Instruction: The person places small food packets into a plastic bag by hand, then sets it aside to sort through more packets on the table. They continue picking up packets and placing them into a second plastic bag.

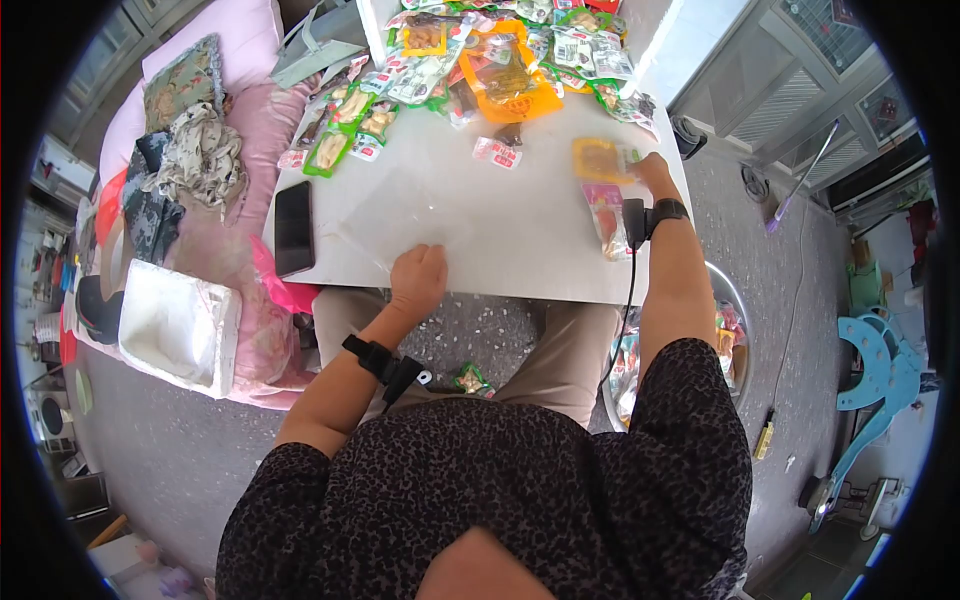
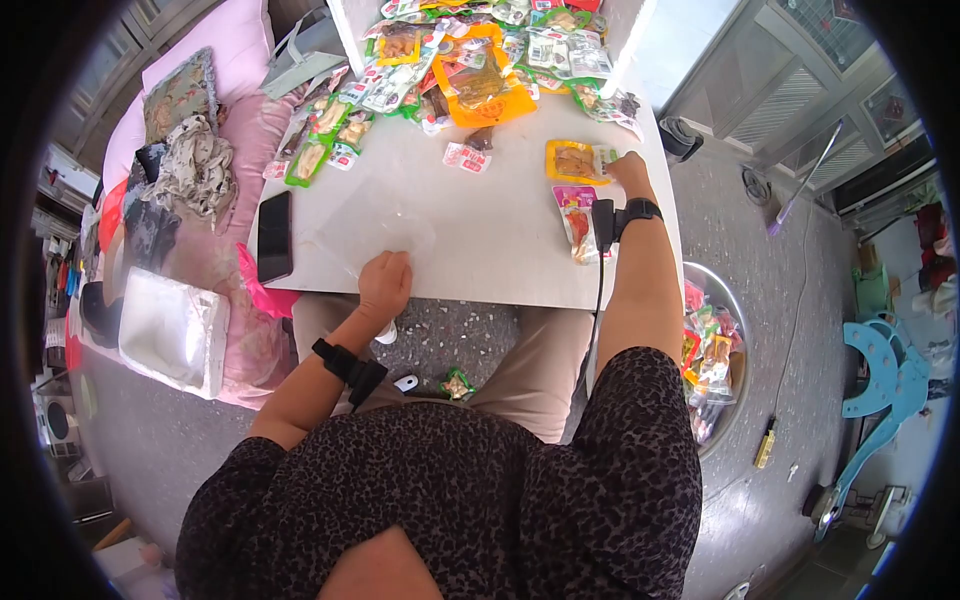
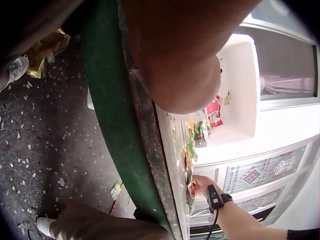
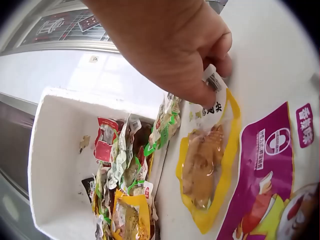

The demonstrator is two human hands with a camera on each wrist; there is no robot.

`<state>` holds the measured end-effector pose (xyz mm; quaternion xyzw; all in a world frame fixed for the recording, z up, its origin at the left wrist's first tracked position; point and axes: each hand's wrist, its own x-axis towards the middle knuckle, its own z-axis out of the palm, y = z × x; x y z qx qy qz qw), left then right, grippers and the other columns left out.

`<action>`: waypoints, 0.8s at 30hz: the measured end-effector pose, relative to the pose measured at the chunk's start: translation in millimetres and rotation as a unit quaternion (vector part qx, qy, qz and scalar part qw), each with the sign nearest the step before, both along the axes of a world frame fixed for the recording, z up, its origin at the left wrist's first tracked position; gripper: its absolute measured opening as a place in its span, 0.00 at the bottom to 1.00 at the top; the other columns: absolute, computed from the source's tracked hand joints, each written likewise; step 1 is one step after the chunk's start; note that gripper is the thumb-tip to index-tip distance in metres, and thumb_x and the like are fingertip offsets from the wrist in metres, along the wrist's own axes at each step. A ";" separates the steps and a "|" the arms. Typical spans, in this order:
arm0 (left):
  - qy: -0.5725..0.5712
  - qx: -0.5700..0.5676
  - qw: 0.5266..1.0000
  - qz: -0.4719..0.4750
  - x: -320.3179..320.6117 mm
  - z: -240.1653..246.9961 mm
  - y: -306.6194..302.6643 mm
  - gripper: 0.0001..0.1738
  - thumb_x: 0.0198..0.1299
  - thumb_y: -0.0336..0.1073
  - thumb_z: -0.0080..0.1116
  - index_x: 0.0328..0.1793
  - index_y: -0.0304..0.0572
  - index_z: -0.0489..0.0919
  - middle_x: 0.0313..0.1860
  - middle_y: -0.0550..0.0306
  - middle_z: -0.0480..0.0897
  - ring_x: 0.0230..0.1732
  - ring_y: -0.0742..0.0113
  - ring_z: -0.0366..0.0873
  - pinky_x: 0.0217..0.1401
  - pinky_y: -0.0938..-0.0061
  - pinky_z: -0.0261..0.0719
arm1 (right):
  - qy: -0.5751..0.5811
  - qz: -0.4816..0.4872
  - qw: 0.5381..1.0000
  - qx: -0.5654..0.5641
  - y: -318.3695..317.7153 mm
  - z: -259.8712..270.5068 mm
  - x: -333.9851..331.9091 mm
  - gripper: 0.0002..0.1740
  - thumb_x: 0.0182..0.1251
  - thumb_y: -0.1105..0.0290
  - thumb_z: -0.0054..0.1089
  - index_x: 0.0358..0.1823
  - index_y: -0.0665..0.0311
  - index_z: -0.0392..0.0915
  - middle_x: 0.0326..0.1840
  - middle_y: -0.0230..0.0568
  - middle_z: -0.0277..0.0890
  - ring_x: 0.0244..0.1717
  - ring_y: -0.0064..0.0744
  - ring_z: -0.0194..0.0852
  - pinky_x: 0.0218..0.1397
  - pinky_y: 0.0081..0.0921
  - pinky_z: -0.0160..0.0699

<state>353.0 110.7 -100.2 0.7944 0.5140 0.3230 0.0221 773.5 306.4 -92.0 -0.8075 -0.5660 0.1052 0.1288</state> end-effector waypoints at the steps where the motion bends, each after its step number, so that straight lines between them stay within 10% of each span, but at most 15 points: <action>1: -0.003 0.001 1.000 -0.003 0.0 0.1 0.4 0.06 0.44 0.30 0.49 0.30 0.40 0.70 0.20 0.50 0.69 0.22 0.51 0.68 0.23 0.61 0.65 | 0.064 -0.003 0.998 0.005 0.9 1.3 -0.4 0.14 0.38 0.64 0.60 0.24 0.68 0.72 0.21 0.42 0.72 0.18 0.35 0.71 0.23 0.26 0.71; 9: -0.015 0.007 1.000 -0.015 0.5 4.1 -2.2 0.05 0.44 0.29 0.48 0.30 0.40 0.69 0.20 0.50 0.69 0.23 0.50 0.68 0.23 0.61 0.64 | 0.615 -0.002 0.786 0.069 -42.4 46.1 -40.1 0.08 0.53 0.73 0.48 0.36 0.64 0.66 0.40 0.41 0.67 0.42 0.35 0.67 0.38 0.41 0.69; 24: -0.081 -0.110 0.989 0.059 8.2 8.9 5.0 0.08 0.49 0.35 0.42 0.27 0.39 0.68 0.25 0.46 0.73 0.28 0.49 0.71 0.30 0.58 0.67 | 0.793 0.047 0.602 0.081 -157.9 83.8 -146.1 0.08 0.59 0.75 0.40 0.41 0.64 0.62 0.42 0.45 0.67 0.39 0.41 0.71 0.33 0.38 0.76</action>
